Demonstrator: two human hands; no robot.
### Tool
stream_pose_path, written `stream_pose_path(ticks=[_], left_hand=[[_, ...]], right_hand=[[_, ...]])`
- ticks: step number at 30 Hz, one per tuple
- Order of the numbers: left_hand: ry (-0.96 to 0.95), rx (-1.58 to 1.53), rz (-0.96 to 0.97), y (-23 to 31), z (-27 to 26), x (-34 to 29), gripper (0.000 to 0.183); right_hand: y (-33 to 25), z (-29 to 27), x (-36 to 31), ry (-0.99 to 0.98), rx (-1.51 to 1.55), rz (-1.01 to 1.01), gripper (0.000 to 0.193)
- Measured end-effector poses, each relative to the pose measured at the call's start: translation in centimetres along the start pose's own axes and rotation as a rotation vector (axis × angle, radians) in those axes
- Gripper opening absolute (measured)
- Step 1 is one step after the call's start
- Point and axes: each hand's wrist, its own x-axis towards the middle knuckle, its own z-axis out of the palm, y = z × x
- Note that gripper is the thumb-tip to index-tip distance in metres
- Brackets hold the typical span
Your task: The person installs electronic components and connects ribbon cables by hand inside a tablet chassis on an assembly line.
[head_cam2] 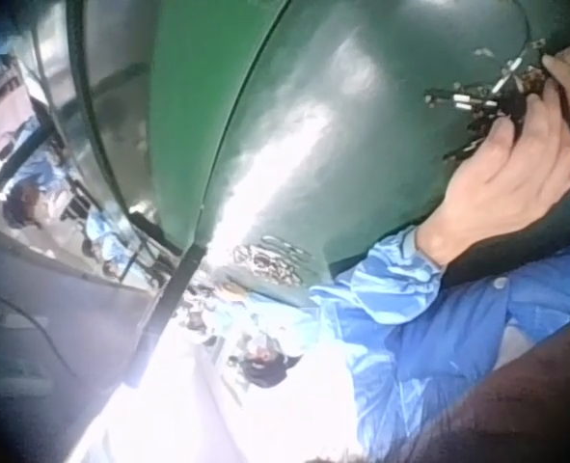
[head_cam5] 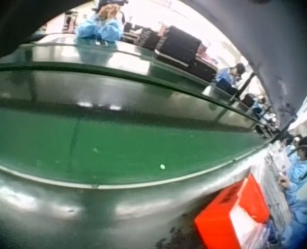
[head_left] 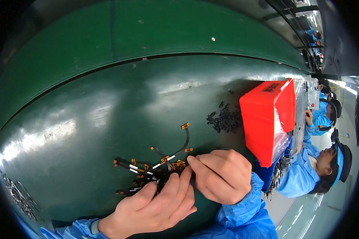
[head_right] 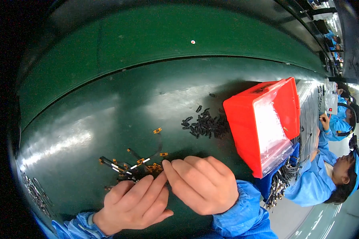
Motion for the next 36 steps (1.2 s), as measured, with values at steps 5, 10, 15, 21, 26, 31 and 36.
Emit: stream_pose_path(ticks=[5,10,15,21,26,31,36], left_hand=[[-0.052,0.06,0.007,0.0,0.1,0.0,0.032],[-0.008,-0.002,0.01,0.0,0.1,0.2,0.035],[-0.041,0.042,0.012,0.2,-0.2,0.2,0.031],[-0.027,0.045,0.013,0.2,-0.4,0.4,0.031],[-0.009,0.049,0.023,0.0,-0.4,0.3,0.031],[0.005,0.05,0.032,0.1,-0.4,0.3,0.031],[0.01,0.051,0.023,0.1,-0.5,0.2,0.03]], right_hand=[[-0.9,-0.9,0.7,-0.089,-0.255,-0.09,0.033],[-0.9,-0.8,1.0,-0.079,-0.233,-0.035,0.031],[0.2,-0.1,0.3,0.19,0.076,0.292,0.036],[2.3,0.9,2.3,0.313,-0.171,0.345,0.035],[3.2,1.7,3.0,0.377,-0.107,0.347,0.02],[3.5,1.6,3.0,0.354,-0.084,0.411,0.013],[2.7,0.9,3.0,0.307,-0.141,0.398,0.011]])
